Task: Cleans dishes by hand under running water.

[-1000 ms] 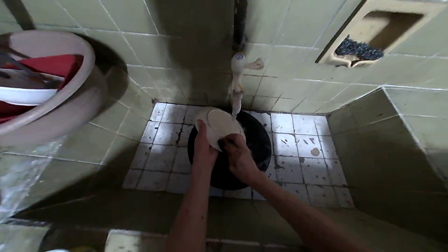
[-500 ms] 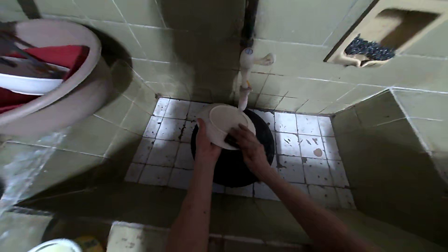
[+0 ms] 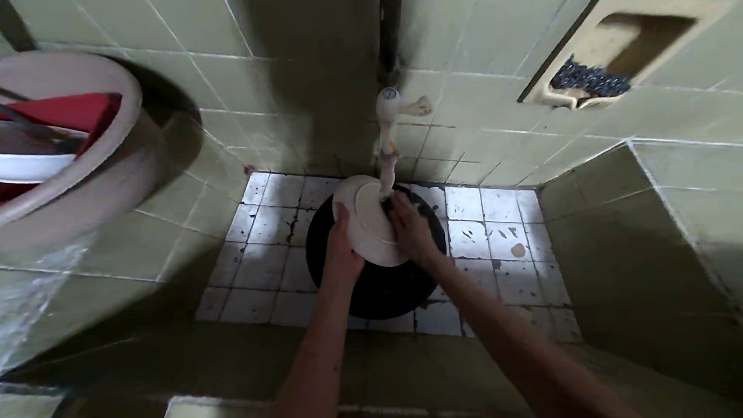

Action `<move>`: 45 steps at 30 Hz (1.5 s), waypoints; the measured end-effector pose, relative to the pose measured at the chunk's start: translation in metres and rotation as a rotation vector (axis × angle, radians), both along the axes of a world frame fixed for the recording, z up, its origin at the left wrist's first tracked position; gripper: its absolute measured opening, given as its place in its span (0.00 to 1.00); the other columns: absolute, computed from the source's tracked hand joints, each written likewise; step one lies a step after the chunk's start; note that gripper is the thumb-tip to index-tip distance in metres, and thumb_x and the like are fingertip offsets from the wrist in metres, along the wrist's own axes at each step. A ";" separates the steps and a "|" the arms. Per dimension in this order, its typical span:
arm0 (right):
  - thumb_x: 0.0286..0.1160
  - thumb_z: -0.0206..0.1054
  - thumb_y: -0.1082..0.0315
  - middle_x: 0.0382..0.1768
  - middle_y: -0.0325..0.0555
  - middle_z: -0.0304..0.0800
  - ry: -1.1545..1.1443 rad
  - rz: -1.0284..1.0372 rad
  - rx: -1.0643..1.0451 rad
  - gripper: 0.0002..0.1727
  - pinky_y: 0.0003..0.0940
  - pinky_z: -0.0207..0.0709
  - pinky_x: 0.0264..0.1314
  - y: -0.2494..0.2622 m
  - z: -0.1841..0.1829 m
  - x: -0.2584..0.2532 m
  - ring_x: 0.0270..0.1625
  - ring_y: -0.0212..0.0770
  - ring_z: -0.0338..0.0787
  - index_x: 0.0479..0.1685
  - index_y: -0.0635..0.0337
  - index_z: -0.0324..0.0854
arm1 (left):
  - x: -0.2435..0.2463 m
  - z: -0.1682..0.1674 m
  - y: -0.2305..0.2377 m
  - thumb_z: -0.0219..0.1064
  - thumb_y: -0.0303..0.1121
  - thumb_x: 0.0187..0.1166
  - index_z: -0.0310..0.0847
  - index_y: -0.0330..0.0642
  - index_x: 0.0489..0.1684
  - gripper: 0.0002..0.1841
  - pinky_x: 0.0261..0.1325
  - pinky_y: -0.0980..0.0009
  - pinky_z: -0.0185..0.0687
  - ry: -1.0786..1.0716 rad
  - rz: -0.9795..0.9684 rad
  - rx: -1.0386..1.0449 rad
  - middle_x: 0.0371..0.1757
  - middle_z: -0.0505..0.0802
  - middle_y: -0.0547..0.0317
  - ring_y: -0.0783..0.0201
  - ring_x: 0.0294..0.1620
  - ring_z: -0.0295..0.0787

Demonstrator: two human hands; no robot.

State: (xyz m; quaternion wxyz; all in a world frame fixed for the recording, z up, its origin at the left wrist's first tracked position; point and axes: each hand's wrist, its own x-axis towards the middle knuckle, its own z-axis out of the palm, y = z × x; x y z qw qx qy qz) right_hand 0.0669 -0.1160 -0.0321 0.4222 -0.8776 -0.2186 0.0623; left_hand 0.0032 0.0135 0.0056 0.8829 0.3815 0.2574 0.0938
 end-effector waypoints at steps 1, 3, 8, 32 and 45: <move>0.92 0.50 0.65 0.87 0.65 0.64 0.004 0.035 0.016 0.26 0.62 0.45 0.93 -0.001 0.001 -0.016 0.91 0.62 0.61 0.83 0.72 0.68 | 0.002 -0.004 -0.001 0.42 0.50 0.95 0.65 0.47 0.81 0.25 0.66 0.62 0.86 0.004 -0.001 0.002 0.67 0.88 0.57 0.65 0.64 0.87; 0.93 0.48 0.61 0.88 0.62 0.63 -0.046 0.154 0.046 0.29 0.64 0.41 0.94 0.006 0.001 -0.035 0.93 0.59 0.58 0.85 0.70 0.67 | 0.003 -0.007 -0.001 0.41 0.52 0.95 0.65 0.47 0.81 0.26 0.63 0.64 0.86 0.033 -0.012 0.017 0.65 0.87 0.57 0.66 0.62 0.87; 0.93 0.45 0.57 0.89 0.58 0.62 -0.227 0.410 0.032 0.29 0.64 0.44 0.92 0.030 0.001 0.012 0.93 0.58 0.57 0.84 0.67 0.69 | 0.002 -0.008 -0.001 0.37 0.53 0.95 0.71 0.50 0.75 0.26 0.62 0.66 0.87 -0.023 -0.075 -0.009 0.58 0.90 0.62 0.70 0.59 0.88; 0.88 0.57 0.64 0.89 0.60 0.62 -0.288 0.205 0.028 0.30 0.63 0.48 0.92 -0.007 -0.008 -0.070 0.93 0.61 0.57 0.86 0.70 0.65 | 0.001 -0.010 0.013 0.32 0.54 0.95 0.60 0.47 0.84 0.29 0.74 0.55 0.80 -0.079 0.216 -0.016 0.73 0.82 0.55 0.61 0.73 0.81; 0.95 0.42 0.59 0.89 0.65 0.60 -0.035 0.003 0.085 0.30 0.67 0.38 0.93 -0.023 -0.012 0.011 0.93 0.62 0.56 0.86 0.73 0.63 | -0.003 0.001 0.003 0.37 0.53 0.95 0.65 0.49 0.80 0.26 0.70 0.56 0.84 -0.085 0.085 -0.113 0.69 0.86 0.57 0.61 0.69 0.85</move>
